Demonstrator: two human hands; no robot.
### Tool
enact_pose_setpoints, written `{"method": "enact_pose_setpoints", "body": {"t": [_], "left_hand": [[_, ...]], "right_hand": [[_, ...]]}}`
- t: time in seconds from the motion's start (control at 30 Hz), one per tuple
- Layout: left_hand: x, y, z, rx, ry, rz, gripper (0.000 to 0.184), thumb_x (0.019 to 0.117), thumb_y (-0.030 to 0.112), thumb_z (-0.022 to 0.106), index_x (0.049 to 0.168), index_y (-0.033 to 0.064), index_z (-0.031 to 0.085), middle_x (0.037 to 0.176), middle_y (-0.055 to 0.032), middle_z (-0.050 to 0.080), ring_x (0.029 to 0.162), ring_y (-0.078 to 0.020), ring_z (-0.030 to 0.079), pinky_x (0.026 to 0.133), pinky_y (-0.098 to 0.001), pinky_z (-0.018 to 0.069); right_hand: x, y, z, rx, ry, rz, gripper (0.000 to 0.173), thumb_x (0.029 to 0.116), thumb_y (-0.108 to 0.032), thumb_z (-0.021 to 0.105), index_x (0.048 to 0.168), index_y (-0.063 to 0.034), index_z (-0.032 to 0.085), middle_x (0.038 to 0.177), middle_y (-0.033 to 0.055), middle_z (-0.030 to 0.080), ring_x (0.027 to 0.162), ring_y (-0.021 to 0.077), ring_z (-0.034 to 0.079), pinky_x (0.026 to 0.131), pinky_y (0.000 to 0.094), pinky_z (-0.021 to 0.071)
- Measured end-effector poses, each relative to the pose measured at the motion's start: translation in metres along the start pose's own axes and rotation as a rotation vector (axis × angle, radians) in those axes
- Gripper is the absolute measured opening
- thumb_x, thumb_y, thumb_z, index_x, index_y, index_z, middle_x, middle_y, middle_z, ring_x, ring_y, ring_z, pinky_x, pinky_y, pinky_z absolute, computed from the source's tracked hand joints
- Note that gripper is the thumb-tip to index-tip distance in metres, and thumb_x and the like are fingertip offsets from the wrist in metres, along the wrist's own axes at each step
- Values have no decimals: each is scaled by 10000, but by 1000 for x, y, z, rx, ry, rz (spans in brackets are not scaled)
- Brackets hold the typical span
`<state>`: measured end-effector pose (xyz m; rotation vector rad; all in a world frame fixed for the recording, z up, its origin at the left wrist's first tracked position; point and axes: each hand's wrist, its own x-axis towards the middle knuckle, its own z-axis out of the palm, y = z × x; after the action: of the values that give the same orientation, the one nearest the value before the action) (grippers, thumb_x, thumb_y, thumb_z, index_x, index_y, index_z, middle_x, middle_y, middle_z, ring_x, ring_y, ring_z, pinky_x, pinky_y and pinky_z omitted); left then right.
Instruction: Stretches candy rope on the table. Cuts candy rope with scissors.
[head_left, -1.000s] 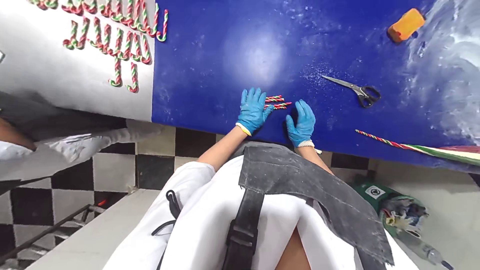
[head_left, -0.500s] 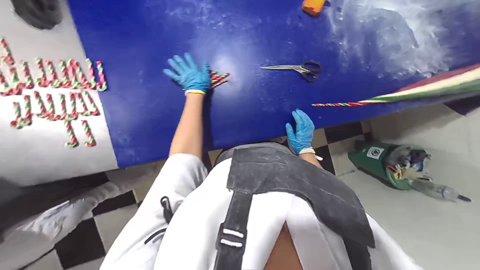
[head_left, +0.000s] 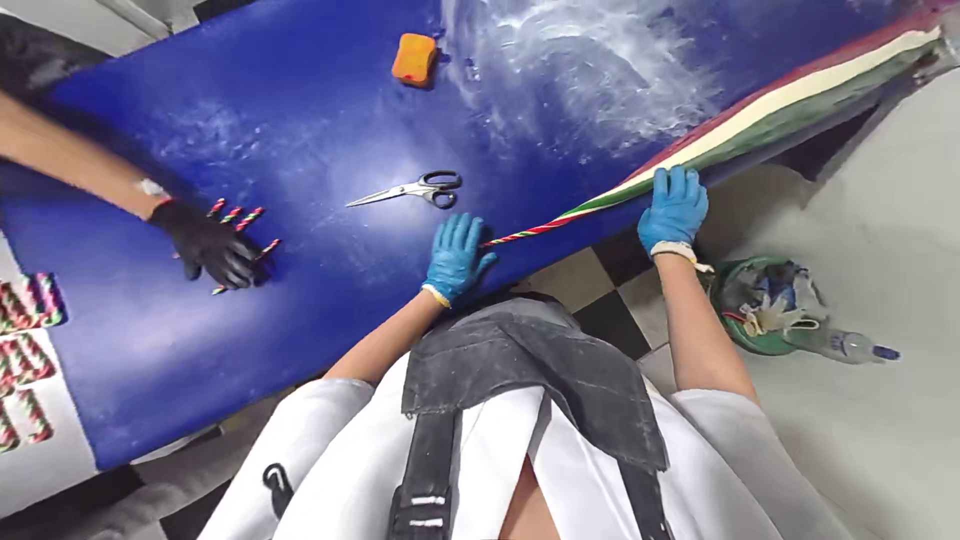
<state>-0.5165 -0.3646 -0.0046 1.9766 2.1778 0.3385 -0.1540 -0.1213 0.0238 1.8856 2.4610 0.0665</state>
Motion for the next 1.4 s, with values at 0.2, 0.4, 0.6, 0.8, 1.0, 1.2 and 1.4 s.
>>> {"method": "enact_pose_setpoints", "body": {"t": [0.2,0.4,0.6,0.8,1.0,1.2,1.4], "left_hand": [[144,171,60,-70,-134,223,690,1041,517,446,1600,127,341,1606,-153,431,1492,-361,394,1202,-572,331],[228,242,65,-123,-257,153,799,994,386,627,1642,153,223,1382,-215,594,1200,-431,615,897,-583,547],[229,241,34,-292,-458,-80,557,999,168,592,1521,80,421,1196,-237,689,1085,-443,687,846,-629,571],[194,212,3,-504,-599,-186,420,990,171,585,1404,104,568,1237,-200,702,1126,-429,682,893,-676,545],[163,171,-4,-529,-698,-113,301,982,216,576,1236,78,658,1208,-185,705,1135,-399,679,870,-660,547],[120,115,-10,-618,-795,9,404,1034,381,512,1211,47,653,1159,-210,699,1110,-403,676,865,-670,528],[23,40,-39,-671,-803,46,493,1086,463,404,1162,44,652,1062,-189,696,1027,-364,685,858,-620,537]], "right_hand": [[55,12,-1,-134,-136,-138,1249,575,-122,896,1644,-153,251,1715,136,216,1582,383,174,1210,690,204],[68,17,-5,-211,-202,-192,1284,522,-211,927,1636,-214,288,1712,132,219,1581,381,168,1203,698,202],[73,-10,-20,-220,-245,-358,761,610,-204,872,1337,-164,653,1424,112,609,1435,370,443,1172,648,310],[61,-61,-28,-378,-399,-418,358,713,-237,805,1043,-113,739,1123,124,719,1105,340,655,1037,593,452],[58,-71,-14,-449,-441,-388,432,673,-297,845,1078,-191,739,1150,121,710,1128,363,644,1047,617,442],[59,-81,-12,-515,-459,-334,442,665,-278,831,1088,-191,734,1166,137,703,1138,382,637,1005,629,466],[57,-88,-15,-505,-463,-302,449,661,-261,859,1071,-138,724,1130,206,700,1102,449,642,927,684,489]]}}
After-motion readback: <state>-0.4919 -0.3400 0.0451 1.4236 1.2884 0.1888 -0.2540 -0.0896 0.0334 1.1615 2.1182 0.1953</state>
